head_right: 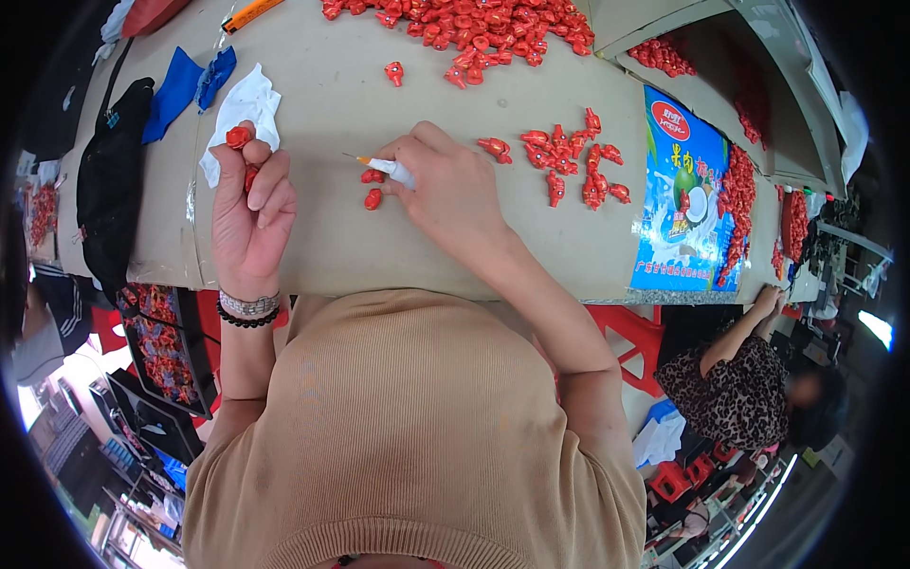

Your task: Applying glue to small red plastic components at a factory assembly table.

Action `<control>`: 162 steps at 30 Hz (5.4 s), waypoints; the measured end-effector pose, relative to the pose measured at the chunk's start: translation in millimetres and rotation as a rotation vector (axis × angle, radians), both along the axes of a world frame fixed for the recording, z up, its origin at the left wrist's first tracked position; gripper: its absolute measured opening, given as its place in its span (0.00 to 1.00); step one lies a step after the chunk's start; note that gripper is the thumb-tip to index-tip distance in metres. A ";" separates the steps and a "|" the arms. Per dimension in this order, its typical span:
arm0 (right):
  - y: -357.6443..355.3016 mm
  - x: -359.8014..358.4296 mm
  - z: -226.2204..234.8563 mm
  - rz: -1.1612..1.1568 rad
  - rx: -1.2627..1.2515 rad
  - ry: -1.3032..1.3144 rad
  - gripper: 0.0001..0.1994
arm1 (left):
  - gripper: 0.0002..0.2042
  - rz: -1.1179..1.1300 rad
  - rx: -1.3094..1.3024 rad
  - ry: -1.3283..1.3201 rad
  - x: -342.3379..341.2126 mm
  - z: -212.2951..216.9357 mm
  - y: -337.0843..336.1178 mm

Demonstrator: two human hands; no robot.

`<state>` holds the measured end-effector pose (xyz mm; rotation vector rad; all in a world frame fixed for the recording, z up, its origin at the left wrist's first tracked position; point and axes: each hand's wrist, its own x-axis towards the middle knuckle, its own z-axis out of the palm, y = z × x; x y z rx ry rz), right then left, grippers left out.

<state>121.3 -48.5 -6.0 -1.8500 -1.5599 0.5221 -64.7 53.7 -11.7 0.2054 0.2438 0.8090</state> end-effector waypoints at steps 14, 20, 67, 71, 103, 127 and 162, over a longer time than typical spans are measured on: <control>-8.1 9.2 7.5 -0.316 0.105 0.577 0.04 | 0.12 -0.152 0.054 0.165 30.6 3.3 -30.8; -17.7 8.5 34.3 -0.276 0.310 0.823 0.06 | 0.13 -0.248 0.065 0.215 42.5 2.5 -42.2; -28.7 31.4 8.6 -0.067 0.208 -0.036 0.08 | 0.10 -0.203 0.082 0.257 38.1 8.4 -31.6; -26.7 24.7 34.3 -0.223 0.172 0.603 0.05 | 0.09 -0.275 0.147 0.336 42.7 8.0 -41.9; -33.6 17.3 17.3 -0.115 0.192 0.660 0.07 | 0.04 -0.130 0.721 0.631 51.6 10.2 -53.2; -38.1 5.9 21.2 -0.279 0.365 0.603 0.11 | 0.10 0.313 1.220 0.868 62.8 15.1 -56.9; -44.7 11.6 2.9 -0.054 0.559 0.298 0.10 | 0.05 0.183 1.229 0.720 56.9 0.3 -57.0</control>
